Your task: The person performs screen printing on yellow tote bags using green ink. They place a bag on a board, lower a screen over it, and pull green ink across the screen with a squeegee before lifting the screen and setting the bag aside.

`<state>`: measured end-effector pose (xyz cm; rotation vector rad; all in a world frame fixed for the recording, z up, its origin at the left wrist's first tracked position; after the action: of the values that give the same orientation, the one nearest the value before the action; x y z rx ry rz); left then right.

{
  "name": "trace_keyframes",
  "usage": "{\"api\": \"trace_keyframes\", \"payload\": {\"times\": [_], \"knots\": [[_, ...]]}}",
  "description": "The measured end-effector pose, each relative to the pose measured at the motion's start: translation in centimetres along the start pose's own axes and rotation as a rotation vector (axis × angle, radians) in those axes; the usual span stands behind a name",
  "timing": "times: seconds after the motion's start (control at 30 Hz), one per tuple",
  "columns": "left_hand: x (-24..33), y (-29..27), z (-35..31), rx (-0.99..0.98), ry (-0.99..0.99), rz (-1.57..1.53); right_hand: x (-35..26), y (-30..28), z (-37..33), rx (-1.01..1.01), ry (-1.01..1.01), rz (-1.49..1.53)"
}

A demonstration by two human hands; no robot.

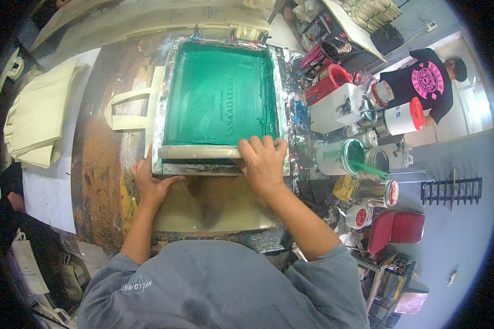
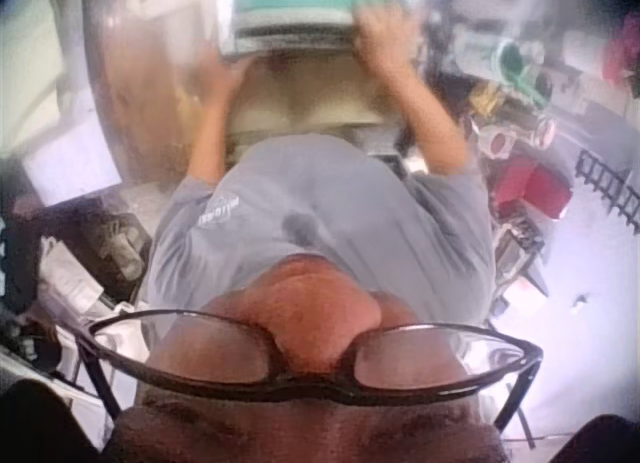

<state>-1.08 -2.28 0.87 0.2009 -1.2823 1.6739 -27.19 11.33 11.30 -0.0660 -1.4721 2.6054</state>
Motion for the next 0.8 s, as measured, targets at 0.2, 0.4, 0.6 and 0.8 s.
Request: {"api": "trace_keyframes", "payload": {"times": [0.2,0.4,0.6,0.8], "knots": [[-0.3,0.0,0.1,-0.019,0.04,0.018,4.3,7.5,4.3,0.068,0.101,-0.098],[0.4,-0.4,0.0,-0.034,0.012,0.175,10.4,12.7,14.7,0.051,0.047,-0.135],[2.4,-4.5,4.7,0.161,0.181,0.29,14.6,11.4,21.6,-0.242,0.053,-0.068],[5.4,1.3,22.4,0.158,0.442,-0.019,12.9,13.9,19.6,-0.145,0.096,-0.148]]}}
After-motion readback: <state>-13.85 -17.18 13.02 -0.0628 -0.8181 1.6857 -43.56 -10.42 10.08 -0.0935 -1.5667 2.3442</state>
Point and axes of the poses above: each hand's wrist, its own z-axis towards the middle knuckle, its own y-axis out of the palm, x = y × z, the point moved 3 cm from there along z, towards the middle knuckle, and after that the axes turned 6 degrees about x, right-handed, at the moved point
